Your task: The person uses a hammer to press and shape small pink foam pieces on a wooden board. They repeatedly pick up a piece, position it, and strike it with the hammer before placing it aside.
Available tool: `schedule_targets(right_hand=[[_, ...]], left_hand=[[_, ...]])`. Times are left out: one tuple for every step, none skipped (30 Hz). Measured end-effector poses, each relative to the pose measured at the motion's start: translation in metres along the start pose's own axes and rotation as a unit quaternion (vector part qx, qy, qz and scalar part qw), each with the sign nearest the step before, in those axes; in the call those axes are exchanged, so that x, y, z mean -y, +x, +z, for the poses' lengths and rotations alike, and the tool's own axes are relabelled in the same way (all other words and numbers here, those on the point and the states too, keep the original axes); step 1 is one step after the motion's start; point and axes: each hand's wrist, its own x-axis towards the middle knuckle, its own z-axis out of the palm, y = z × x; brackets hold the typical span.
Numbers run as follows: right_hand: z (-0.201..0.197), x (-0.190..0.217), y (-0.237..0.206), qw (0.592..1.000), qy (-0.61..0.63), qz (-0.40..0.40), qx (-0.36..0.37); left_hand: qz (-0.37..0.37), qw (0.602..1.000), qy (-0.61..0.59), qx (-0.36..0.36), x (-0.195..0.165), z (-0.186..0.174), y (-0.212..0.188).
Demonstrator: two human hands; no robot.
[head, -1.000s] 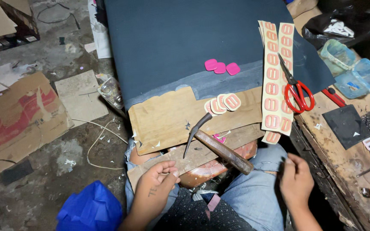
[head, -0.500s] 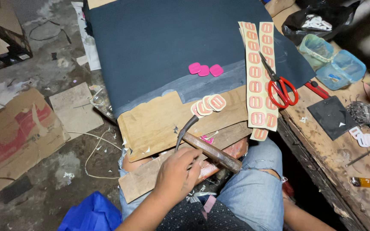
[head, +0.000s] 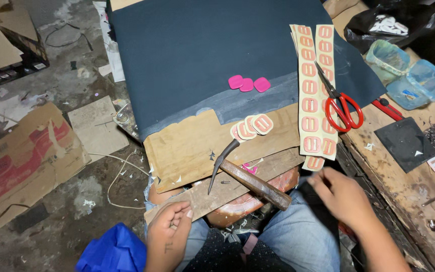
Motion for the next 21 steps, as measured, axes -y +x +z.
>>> schedule_targets(right_hand=[[-0.003, 0.022, 0.007, 0.989, 0.091, -0.098, -0.065], [-0.004, 0.046, 0.019, 0.978, 0.119, -0.147, -0.084], [-0.004, 0.067, 0.031, 0.964, 0.147, -0.194, -0.102], [-0.004, 0.085, 0.044, 0.954, 0.133, -0.230, -0.142], [-0.003, 0.101, 0.056, 0.939, 0.118, -0.266, -0.181], [-0.001, 0.112, 0.068, 0.951, 0.101, -0.234, -0.175], [0.001, 0.122, 0.079, 0.961, 0.084, -0.201, -0.169], [0.003, 0.127, 0.087, 0.970, 0.067, -0.167, -0.162], [0.005, 0.129, 0.092, 0.974, 0.071, -0.151, -0.151], [0.006, 0.131, 0.097, 0.978, 0.074, -0.136, -0.140], [0.008, 0.130, 0.100, 0.982, 0.077, -0.120, -0.128], [0.010, 0.129, 0.101, 0.974, 0.081, -0.144, -0.155], [0.011, 0.128, 0.101, 0.965, 0.085, -0.168, -0.181], [0.012, 0.127, 0.101, 0.955, 0.089, -0.191, -0.207], [0.014, 0.125, 0.100, 0.969, 0.102, -0.139, -0.177], [0.014, 0.125, 0.100, 0.979, 0.115, -0.087, -0.147], [0.015, 0.124, 0.099, 0.984, 0.128, -0.034, -0.117], [0.015, 0.124, 0.099, 0.978, 0.163, -0.048, -0.120], [0.014, 0.123, 0.097, 0.971, 0.197, -0.063, -0.121], [0.013, 0.124, 0.094, 0.962, 0.232, -0.077, -0.121], [0.011, 0.124, 0.090, 0.955, 0.271, -0.067, -0.101]], left_hand=[[-0.018, 0.999, -0.035, 0.009, 0.000, 0.003, 0.001], [-0.035, 0.997, -0.070, 0.017, -0.001, 0.005, 0.003], [-0.054, 0.993, -0.106, 0.027, -0.002, 0.007, 0.003], [-0.047, 0.993, -0.107, 0.027, -0.004, 0.007, 0.002], [-0.038, 0.993, -0.109, 0.026, -0.007, 0.007, 0.002], [-0.030, 0.993, -0.110, 0.025, -0.010, 0.007, 0.003], [-0.011, 0.997, -0.077, 0.021, -0.013, 0.006, 0.003], [0.007, 0.999, -0.043, 0.018, -0.016, 0.004, 0.002], [0.024, 1.000, -0.010, 0.015, -0.018, 0.002, 0.002], [0.025, 1.000, -0.012, 0.014, -0.020, 0.002, 0.003], [0.024, 1.000, -0.015, 0.013, -0.022, 0.002, 0.003], [0.023, 1.000, -0.017, 0.013, -0.023, 0.002, 0.002], [0.022, 1.000, -0.017, 0.013, -0.024, 0.003, 0.002], [0.019, 1.000, -0.017, 0.014, -0.024, 0.003, 0.002], [0.017, 1.000, -0.017, 0.015, -0.024, 0.004, 0.002], [0.009, 0.999, -0.033, 0.016, -0.023, 0.005, 0.001], [0.001, 0.999, -0.048, 0.018, -0.022, 0.006, 0.002], [-0.006, 0.998, -0.064, 0.019, -0.020, 0.006, 0.002], [-0.003, 0.998, -0.064, 0.021, -0.018, 0.006, 0.002], [-0.001, 0.998, -0.064, 0.023, -0.016, 0.006, 0.003], [0.002, 0.998, -0.065, 0.025, -0.014, 0.006, 0.003]])
